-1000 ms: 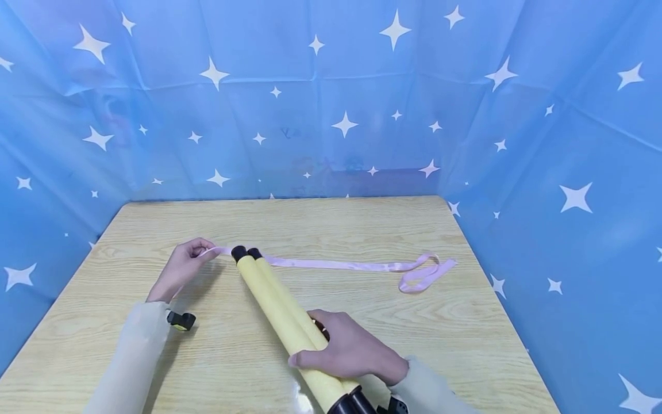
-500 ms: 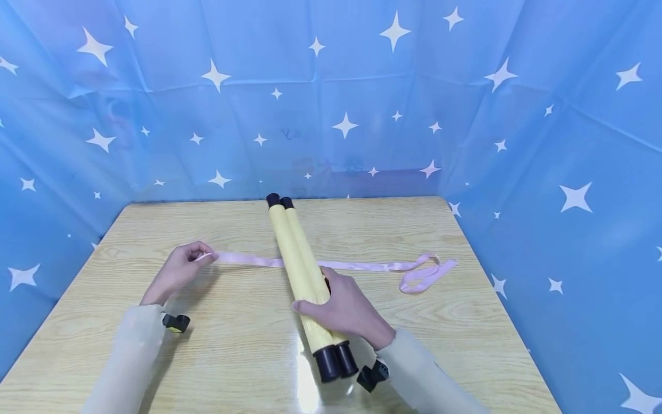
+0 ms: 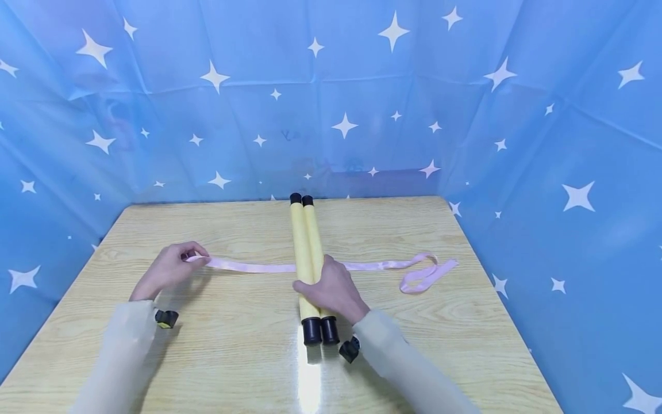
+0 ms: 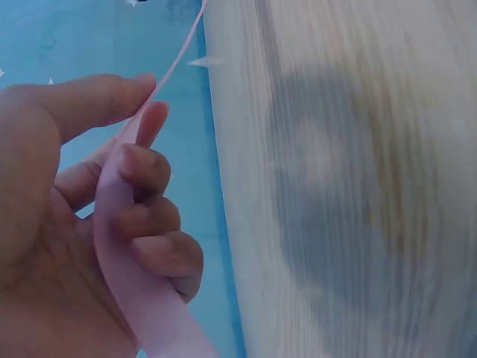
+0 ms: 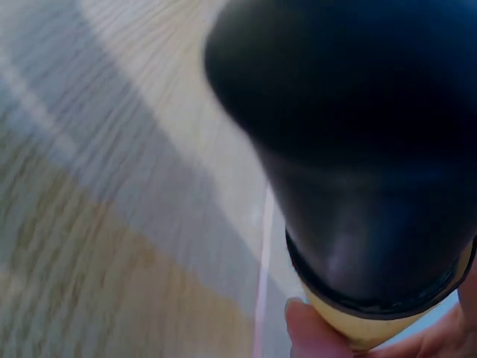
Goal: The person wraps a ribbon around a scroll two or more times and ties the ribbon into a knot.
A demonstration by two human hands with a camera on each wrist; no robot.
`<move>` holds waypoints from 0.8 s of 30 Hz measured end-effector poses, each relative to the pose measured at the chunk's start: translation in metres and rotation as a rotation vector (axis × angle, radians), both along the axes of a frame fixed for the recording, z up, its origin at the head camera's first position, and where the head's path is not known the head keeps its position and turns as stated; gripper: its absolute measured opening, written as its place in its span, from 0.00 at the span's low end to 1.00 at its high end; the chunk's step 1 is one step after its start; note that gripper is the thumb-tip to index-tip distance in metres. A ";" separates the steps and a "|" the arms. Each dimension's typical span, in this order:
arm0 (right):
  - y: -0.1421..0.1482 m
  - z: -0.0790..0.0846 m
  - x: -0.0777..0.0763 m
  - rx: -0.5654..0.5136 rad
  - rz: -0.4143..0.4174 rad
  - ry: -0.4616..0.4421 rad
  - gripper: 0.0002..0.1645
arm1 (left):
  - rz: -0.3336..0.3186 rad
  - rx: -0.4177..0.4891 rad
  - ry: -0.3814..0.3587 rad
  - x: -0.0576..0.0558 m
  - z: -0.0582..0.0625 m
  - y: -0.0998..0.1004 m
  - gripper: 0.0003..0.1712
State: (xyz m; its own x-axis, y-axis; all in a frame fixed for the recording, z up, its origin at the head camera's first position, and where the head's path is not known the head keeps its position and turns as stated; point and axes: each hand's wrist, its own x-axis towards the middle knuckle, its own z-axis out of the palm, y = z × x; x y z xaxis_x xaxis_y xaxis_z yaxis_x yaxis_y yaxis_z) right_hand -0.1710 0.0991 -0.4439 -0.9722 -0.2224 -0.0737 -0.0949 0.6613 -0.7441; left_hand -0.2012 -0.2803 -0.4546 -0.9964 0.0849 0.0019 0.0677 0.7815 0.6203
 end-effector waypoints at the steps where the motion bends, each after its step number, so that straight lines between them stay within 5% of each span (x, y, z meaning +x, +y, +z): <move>1: -0.002 -0.002 -0.001 0.008 -0.001 0.004 0.35 | 0.000 -0.012 -0.002 0.000 0.001 -0.001 0.10; 24: -0.015 -0.026 0.003 0.256 -0.133 0.049 0.39 | 0.005 -0.078 0.008 0.002 -0.001 -0.029 0.09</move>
State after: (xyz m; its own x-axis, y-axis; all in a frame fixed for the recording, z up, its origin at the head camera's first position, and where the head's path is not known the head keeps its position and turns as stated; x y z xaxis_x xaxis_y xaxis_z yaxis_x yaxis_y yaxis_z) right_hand -0.1681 0.0839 -0.4703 -0.9953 -0.0732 -0.0632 -0.0267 0.8360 -0.5481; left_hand -0.1995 -0.3096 -0.4552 -0.9968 0.0801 0.0037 0.0686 0.8276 0.5571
